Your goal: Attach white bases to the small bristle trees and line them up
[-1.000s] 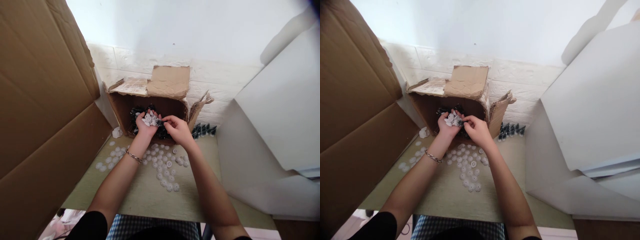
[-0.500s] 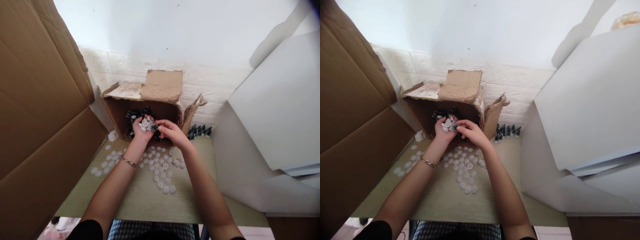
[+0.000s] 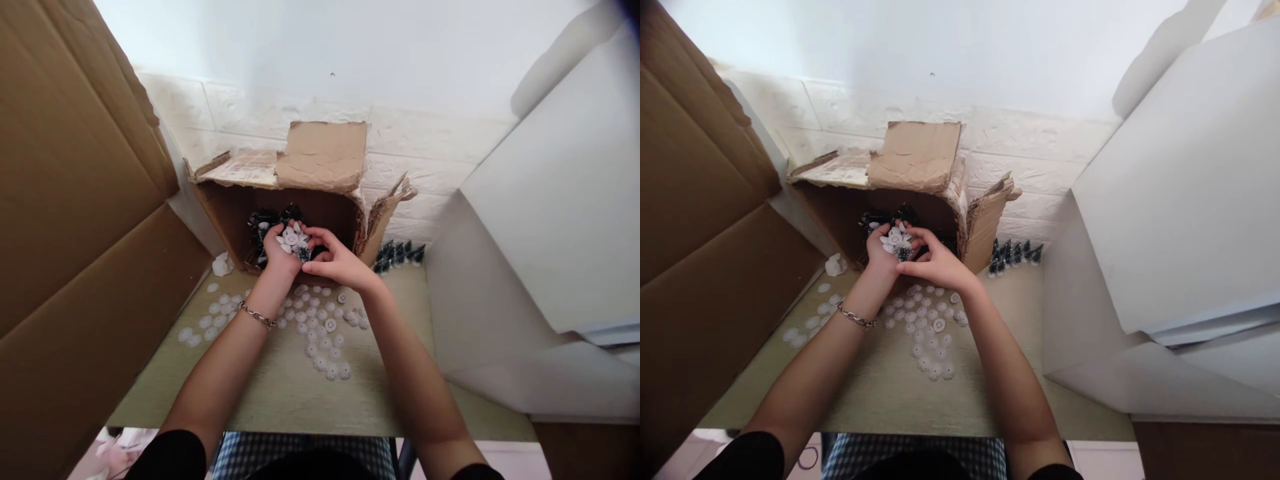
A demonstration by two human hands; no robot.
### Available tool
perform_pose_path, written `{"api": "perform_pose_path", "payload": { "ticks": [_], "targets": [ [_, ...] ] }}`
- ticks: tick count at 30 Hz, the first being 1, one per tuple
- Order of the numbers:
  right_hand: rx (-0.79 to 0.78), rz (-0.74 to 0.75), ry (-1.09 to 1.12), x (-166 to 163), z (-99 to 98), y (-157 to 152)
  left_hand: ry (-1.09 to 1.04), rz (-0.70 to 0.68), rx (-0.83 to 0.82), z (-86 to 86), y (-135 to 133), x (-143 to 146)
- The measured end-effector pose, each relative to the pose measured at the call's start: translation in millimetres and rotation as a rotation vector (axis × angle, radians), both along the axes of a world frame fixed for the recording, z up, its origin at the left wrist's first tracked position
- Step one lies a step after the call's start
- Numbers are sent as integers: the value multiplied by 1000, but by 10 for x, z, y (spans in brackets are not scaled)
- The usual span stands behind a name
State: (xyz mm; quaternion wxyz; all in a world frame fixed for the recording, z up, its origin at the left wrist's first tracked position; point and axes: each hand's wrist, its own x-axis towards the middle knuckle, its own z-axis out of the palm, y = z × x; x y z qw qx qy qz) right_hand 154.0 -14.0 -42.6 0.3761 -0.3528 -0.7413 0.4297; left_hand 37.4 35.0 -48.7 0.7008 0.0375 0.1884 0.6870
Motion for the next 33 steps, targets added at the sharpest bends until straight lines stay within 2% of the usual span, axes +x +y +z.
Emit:
{"api": "perform_pose_path", "payload": {
  "ticks": [5,7,12,15,18,22,26,29,31,33],
  "targets": [
    [307,-144,-151,-141,95,-171,26,-23,4,-17,-20,31],
    [381,-157,-195,-157,172,-264,41,-30,17,-30,-38,47],
    [318,38,-131,72,479,-518,-24,-63,54,-76,-22,16],
    [325,1,55,362,625,-587,-74,-108,72,-73,1,-46],
    [368,-156,234,658,663,-538,-91,-111,63,-48,5,-97],
    [349,-405,278,926,593,-368,-87,-107,61,-21,14,-138],
    [256,-778,113,1098,433,-162,-69,-94,48,-10,31,-170],
    [184,-1060,-92,1261,230,29,-74,-65,36,-1,31,-172],
    [65,-1136,-225,1383,70,159,-82,-36,25,2,28,-162],
    [-90,-1189,-264,1499,-88,267,-84,-16,14,3,24,-150]
  ]
}}
